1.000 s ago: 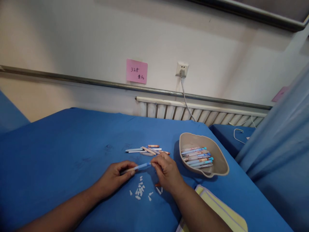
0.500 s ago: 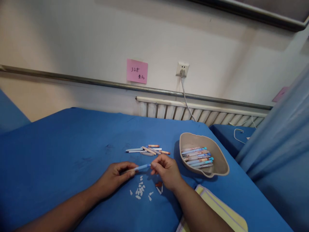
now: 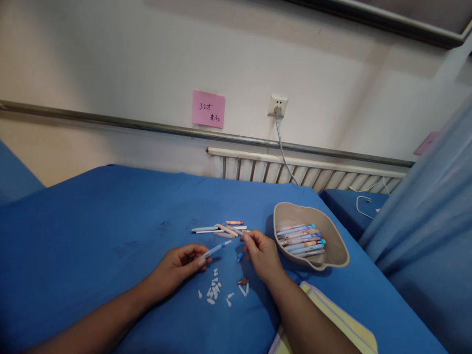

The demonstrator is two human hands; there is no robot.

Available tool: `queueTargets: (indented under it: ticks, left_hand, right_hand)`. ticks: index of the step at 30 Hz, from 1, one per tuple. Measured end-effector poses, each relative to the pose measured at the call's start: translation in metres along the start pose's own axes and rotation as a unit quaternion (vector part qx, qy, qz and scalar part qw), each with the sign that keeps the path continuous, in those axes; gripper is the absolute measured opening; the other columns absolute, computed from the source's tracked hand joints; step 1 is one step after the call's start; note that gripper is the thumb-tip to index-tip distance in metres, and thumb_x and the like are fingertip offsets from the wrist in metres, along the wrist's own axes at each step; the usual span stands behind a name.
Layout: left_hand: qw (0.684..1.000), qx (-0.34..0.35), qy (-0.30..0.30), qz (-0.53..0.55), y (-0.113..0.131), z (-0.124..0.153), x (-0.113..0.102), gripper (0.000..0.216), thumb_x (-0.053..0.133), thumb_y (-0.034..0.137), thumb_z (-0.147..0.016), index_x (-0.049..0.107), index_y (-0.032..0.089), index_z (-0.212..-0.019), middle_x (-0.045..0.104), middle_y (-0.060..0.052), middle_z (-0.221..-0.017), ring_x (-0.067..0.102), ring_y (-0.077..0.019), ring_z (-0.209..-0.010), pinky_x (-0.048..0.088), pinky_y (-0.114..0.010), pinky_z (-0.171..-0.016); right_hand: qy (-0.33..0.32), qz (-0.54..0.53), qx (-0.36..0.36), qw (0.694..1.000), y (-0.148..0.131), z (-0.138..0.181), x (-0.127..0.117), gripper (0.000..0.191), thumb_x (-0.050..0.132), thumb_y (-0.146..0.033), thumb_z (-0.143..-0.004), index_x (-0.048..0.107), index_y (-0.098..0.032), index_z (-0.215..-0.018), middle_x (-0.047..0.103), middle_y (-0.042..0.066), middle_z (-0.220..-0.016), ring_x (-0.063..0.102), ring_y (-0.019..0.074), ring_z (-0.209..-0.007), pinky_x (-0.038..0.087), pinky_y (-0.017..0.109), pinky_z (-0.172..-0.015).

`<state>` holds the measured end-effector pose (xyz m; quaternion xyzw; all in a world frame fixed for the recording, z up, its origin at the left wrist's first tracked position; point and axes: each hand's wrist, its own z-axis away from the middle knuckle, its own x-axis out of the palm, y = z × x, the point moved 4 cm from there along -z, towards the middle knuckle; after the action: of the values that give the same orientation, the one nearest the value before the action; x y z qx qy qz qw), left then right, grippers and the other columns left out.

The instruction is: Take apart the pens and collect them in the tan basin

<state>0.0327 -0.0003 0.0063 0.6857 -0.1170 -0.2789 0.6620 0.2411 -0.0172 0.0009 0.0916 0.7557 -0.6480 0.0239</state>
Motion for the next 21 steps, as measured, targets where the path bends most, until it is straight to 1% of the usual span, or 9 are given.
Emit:
queueTargets:
  ticks: [2, 4, 6, 9, 12, 14, 16, 19, 21]
  left_hand:
    - [1.0, -0.007, 0.014, 0.022, -0.003, -0.002, -0.002, 0.023, 0.061, 0.034, -0.077, 0.063, 0.016, -0.091, 0.065, -0.003, -0.082, 0.056, -0.0142, -0.071, 0.043, -0.024, -0.069]
    - [0.999, -0.016, 0.023, 0.032, -0.005, -0.004, -0.003, 0.024, 0.063, 0.034, -0.076, 0.063, 0.016, -0.091, 0.066, -0.003, -0.081, 0.056, -0.0143, -0.07, 0.044, -0.025, -0.069]
    - [0.999, -0.02, 0.028, 0.038, -0.007, -0.004, -0.004, 0.025, 0.064, 0.034, -0.075, 0.063, 0.016, -0.091, 0.066, -0.004, -0.08, 0.056, -0.0143, -0.07, 0.045, -0.026, -0.069]
    - [0.999, -0.016, 0.028, 0.042, -0.009, -0.005, -0.004, 0.026, 0.064, 0.034, -0.074, 0.063, 0.016, -0.092, 0.066, -0.004, -0.082, 0.056, -0.0137, -0.07, 0.045, -0.026, -0.069]
    - [0.999, -0.013, 0.026, 0.036, -0.011, -0.004, -0.003, 0.025, 0.063, 0.034, -0.076, 0.063, 0.016, -0.092, 0.066, -0.004, -0.083, 0.055, -0.013, -0.069, 0.044, -0.025, -0.069]
    - [0.999, -0.011, 0.028, 0.033, -0.011, -0.004, -0.004, 0.024, 0.062, 0.034, -0.076, 0.063, 0.016, -0.092, 0.065, -0.003, -0.082, 0.055, -0.0127, -0.069, 0.044, -0.024, -0.068]
    - [0.999, -0.01, 0.025, 0.028, -0.011, -0.004, -0.003, 0.024, 0.062, 0.034, -0.076, 0.063, 0.016, -0.092, 0.065, -0.003, -0.082, 0.055, -0.0128, -0.069, 0.043, -0.024, -0.068]
    - [1.0, -0.008, 0.016, 0.015, -0.009, -0.004, -0.002, 0.024, 0.06, 0.034, -0.077, 0.063, 0.016, -0.092, 0.065, -0.002, -0.079, 0.054, -0.0127, -0.068, 0.042, -0.023, -0.067]
    - [1.0, -0.006, 0.01, 0.002, -0.008, -0.003, -0.001, 0.023, 0.059, 0.034, -0.079, 0.063, 0.016, -0.092, 0.064, -0.002, -0.078, 0.054, -0.0124, -0.068, 0.042, -0.022, -0.066]
  right_hand:
    - [0.01, 0.125, -0.006, 0.992, 0.007, -0.002, -0.004, 0.032, 0.047, -0.047, -0.084, 0.058, -0.019, -0.073, 0.052, -0.003, -0.056, 0.047, 0.0112, -0.048, 0.034, 0.022, -0.047]
    - [-0.013, 0.235, -0.02, 0.972, 0.01, -0.002, -0.004, 0.026, 0.051, -0.041, -0.083, 0.059, -0.02, -0.072, 0.054, -0.002, -0.057, 0.049, 0.0124, -0.052, 0.033, 0.022, -0.05]
    - [-0.044, 0.312, -0.036, 0.949, 0.01, 0.0, 0.0, 0.017, 0.055, -0.036, -0.08, 0.061, -0.02, -0.076, 0.06, 0.0, -0.064, 0.053, 0.0135, -0.058, 0.033, 0.023, -0.054]
    - [-0.079, 0.376, -0.043, 0.922, 0.008, 0.005, 0.005, 0.01, 0.058, -0.03, -0.078, 0.061, -0.021, -0.081, 0.063, 0.001, -0.073, 0.056, 0.014, -0.065, 0.034, 0.023, -0.059]
    - [-0.091, 0.388, -0.03, 0.917, 0.008, 0.007, 0.008, 0.007, 0.056, -0.025, -0.077, 0.059, -0.02, -0.082, 0.062, 0.001, -0.071, 0.055, 0.0127, -0.063, 0.033, 0.022, -0.058]
    - [-0.081, 0.364, -0.028, 0.927, 0.009, 0.006, 0.009, 0.007, 0.055, -0.023, -0.076, 0.058, -0.02, -0.082, 0.061, 0.0, -0.069, 0.054, 0.012, -0.06, 0.034, 0.022, -0.057]
    - [-0.052, 0.293, -0.019, 0.954, 0.009, 0.004, 0.008, 0.007, 0.054, -0.024, -0.076, 0.056, -0.02, -0.081, 0.058, -0.002, -0.065, 0.052, 0.0118, -0.057, 0.034, 0.022, -0.055]
    - [0.004, 0.087, 0.0, 0.996, 0.005, -0.001, 0.004, 0.018, 0.055, -0.034, -0.077, 0.056, -0.019, -0.086, 0.056, -0.002, -0.063, 0.051, 0.0119, -0.055, 0.037, 0.022, -0.053]
    - [0.024, -0.043, 0.004, 0.999, -0.001, -0.002, 0.002, 0.029, 0.058, -0.04, -0.075, 0.059, -0.018, -0.093, 0.059, -0.001, -0.07, 0.052, 0.0122, -0.06, 0.04, 0.023, -0.057]
